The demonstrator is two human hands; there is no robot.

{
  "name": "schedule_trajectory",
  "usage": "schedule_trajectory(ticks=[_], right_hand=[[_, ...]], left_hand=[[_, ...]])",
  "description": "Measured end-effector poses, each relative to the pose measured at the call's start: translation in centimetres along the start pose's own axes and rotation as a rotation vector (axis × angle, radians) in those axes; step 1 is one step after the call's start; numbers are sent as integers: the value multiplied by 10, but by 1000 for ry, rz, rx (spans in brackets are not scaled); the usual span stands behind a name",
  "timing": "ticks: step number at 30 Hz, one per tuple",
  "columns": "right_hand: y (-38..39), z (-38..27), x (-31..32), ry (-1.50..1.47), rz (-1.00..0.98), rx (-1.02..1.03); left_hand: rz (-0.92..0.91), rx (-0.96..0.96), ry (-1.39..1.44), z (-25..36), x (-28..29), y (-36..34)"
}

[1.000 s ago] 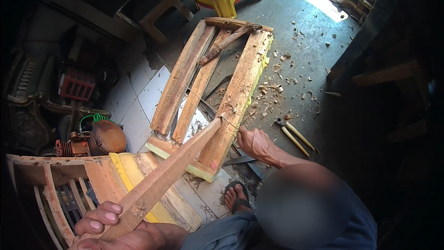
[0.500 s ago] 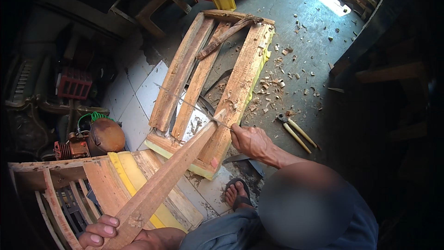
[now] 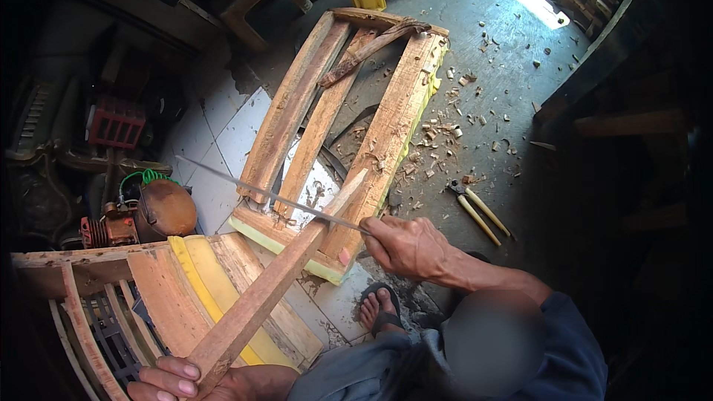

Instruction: The person sits on the floor and uses a knife and a hammer to shape a thin wooden stick. They repeatedly tap the knife with the hammer to shave and refine the wood's edge.

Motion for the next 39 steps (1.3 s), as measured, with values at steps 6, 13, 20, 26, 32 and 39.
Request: schedule_trajectory(ticks=[6,13,20,26,32,39], right_hand=[[-5,55,1,119,-139,-252],[8,27,-10,68,62,10],[13,4,-4,42,-47,-53],[21,3,10,-129,157,125],[4,14,8,35,-25,3],[-4,60,-10,58,-72,-277]], left_hand=[[6,80,89,-1,-16,4],[-174,89,61,2,3,5],[-26,86,46,3,5,9],[46,59,155,4,1,5],[57,34,114,6,-12,6],[9,36,106,3,-12,1]])
Point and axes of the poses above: each hand's wrist, its own y-axis away from the middle knuckle, its own x-axis out of the back of the hand, z = x × y, the point moved 1 cm from there along -y, towards the middle knuckle, and after that the axes turned 8 degrees about -z, right-handed, at the moved point
